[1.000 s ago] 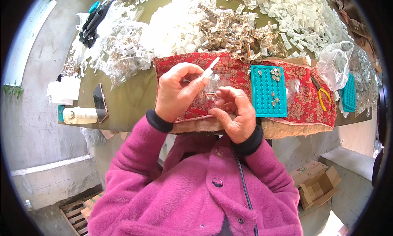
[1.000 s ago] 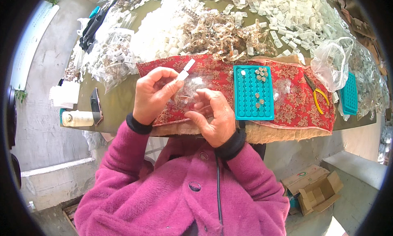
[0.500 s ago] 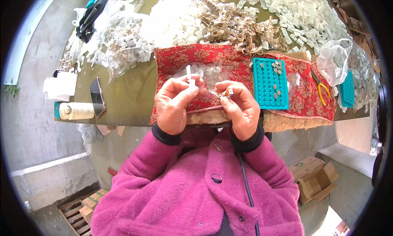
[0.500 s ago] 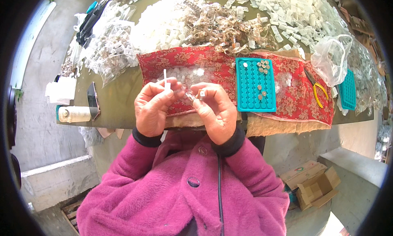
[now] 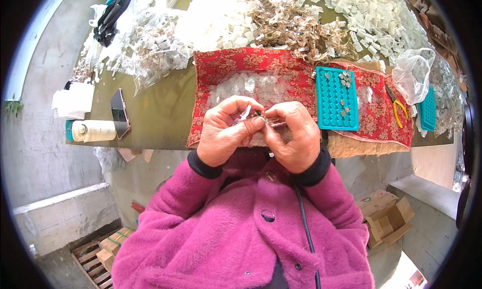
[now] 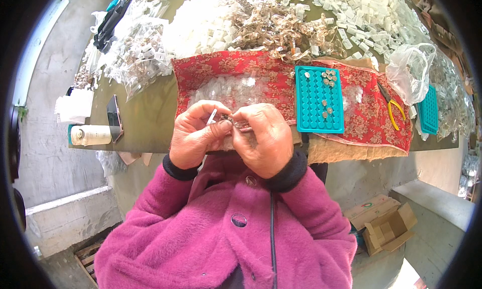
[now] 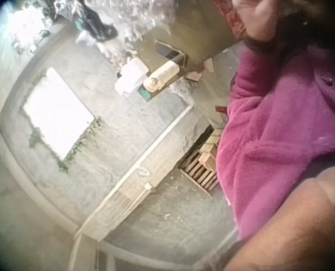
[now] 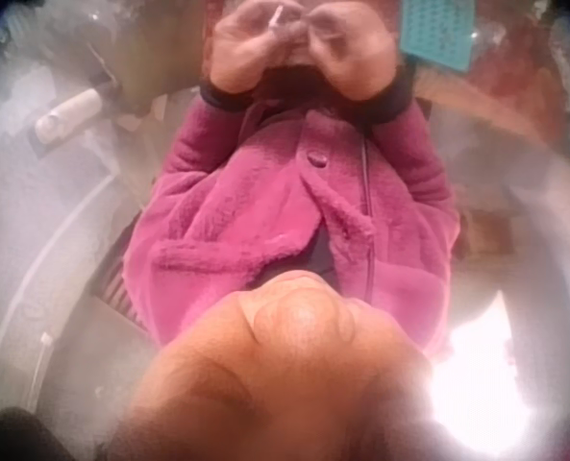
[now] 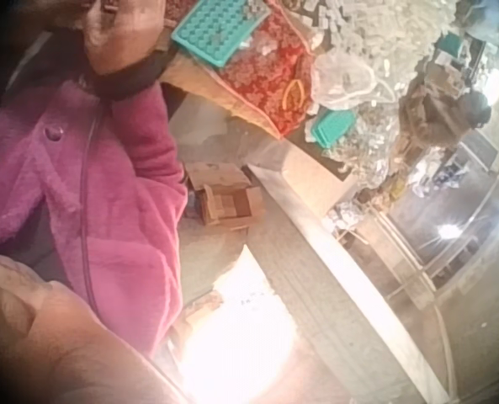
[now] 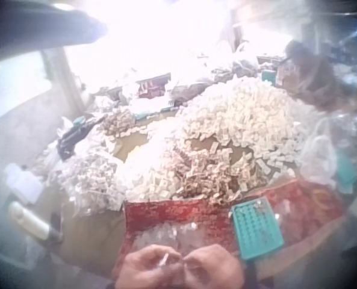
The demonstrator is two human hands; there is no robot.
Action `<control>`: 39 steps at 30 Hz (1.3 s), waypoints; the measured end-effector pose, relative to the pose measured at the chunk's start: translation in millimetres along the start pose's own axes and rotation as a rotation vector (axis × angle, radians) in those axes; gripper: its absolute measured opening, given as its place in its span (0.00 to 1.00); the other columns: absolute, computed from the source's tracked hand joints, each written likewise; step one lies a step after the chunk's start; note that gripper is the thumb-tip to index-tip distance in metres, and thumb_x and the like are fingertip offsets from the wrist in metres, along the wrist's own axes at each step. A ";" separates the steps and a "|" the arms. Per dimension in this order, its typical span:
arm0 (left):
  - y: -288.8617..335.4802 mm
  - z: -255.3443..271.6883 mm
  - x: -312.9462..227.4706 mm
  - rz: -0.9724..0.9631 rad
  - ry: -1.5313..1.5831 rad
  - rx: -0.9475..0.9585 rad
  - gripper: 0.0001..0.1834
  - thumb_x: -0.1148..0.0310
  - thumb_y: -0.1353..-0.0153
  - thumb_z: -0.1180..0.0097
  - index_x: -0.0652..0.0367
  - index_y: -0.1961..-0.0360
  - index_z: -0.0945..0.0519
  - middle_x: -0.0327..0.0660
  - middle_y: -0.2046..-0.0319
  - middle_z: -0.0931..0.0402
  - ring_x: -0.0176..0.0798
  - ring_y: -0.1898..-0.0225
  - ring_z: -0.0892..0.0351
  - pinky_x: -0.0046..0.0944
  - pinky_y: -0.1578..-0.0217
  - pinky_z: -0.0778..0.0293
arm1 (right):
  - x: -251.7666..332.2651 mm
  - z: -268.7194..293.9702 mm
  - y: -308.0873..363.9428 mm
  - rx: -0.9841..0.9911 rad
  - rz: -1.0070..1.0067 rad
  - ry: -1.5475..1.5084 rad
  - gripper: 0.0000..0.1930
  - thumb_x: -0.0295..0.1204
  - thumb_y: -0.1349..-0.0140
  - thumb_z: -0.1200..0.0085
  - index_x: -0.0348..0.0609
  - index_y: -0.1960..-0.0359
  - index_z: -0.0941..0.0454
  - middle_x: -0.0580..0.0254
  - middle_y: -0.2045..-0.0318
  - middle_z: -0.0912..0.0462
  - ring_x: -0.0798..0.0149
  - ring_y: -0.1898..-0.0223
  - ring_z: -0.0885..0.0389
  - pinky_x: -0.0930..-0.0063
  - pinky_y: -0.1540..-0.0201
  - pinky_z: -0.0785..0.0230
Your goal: The person assembles small electronic components by hand, inserting metal pins into white plastic housings and placing them into a blue tray. The person repeatedly picks components from a pile, aligns and inserts pins, and deposits finished units into the tray.
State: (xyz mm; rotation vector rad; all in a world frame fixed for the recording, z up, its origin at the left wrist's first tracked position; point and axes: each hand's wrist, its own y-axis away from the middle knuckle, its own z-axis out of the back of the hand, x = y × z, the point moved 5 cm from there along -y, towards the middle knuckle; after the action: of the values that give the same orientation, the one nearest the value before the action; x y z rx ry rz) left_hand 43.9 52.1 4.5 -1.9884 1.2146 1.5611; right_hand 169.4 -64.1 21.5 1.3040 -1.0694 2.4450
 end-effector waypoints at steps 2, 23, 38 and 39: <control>1.0 1.3 -4.0 -0.087 -0.037 0.027 0.11 0.82 0.33 0.34 0.62 0.51 0.16 0.35 0.61 0.17 0.23 0.68 0.21 0.25 0.68 0.24 | -4.5 -0.9 3.3 0.032 -0.129 -0.152 0.16 0.20 0.46 0.33 0.39 0.55 0.20 0.52 0.62 0.17 0.51 0.59 0.15 0.62 0.54 0.22; 13.5 -2.8 -20.2 -0.472 -0.459 0.086 0.13 0.84 0.44 0.28 0.64 0.57 0.12 0.44 0.54 0.17 0.38 0.50 0.18 0.37 0.48 0.21 | -4.9 8.6 -2.1 0.167 -0.178 -0.280 0.06 0.21 0.42 0.37 0.37 0.62 0.17 0.55 0.63 0.15 0.58 0.58 0.14 0.68 0.52 0.23; 19.7 -10.0 -23.2 -0.531 -0.509 0.084 0.14 0.86 0.47 0.27 0.64 0.59 0.12 0.45 0.54 0.16 0.39 0.50 0.17 0.37 0.49 0.21 | -4.2 14.7 1.8 0.183 -0.221 -0.184 0.04 0.20 0.42 0.39 0.37 0.66 0.18 0.55 0.67 0.16 0.58 0.63 0.14 0.68 0.57 0.22; 19.1 -9.7 -22.8 -0.526 -0.489 0.086 0.14 0.86 0.46 0.27 0.64 0.59 0.12 0.45 0.54 0.16 0.38 0.50 0.17 0.36 0.49 0.21 | -4.5 13.7 2.3 0.170 -0.242 -0.223 0.03 0.20 0.42 0.39 0.37 0.66 0.18 0.55 0.67 0.16 0.58 0.63 0.14 0.68 0.57 0.22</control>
State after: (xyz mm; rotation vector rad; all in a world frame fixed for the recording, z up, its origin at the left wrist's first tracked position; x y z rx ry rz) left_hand 34.2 43.6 33.1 -1.5606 0.5048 1.5458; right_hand 180.0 -74.1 21.7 1.6820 -0.7077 2.2904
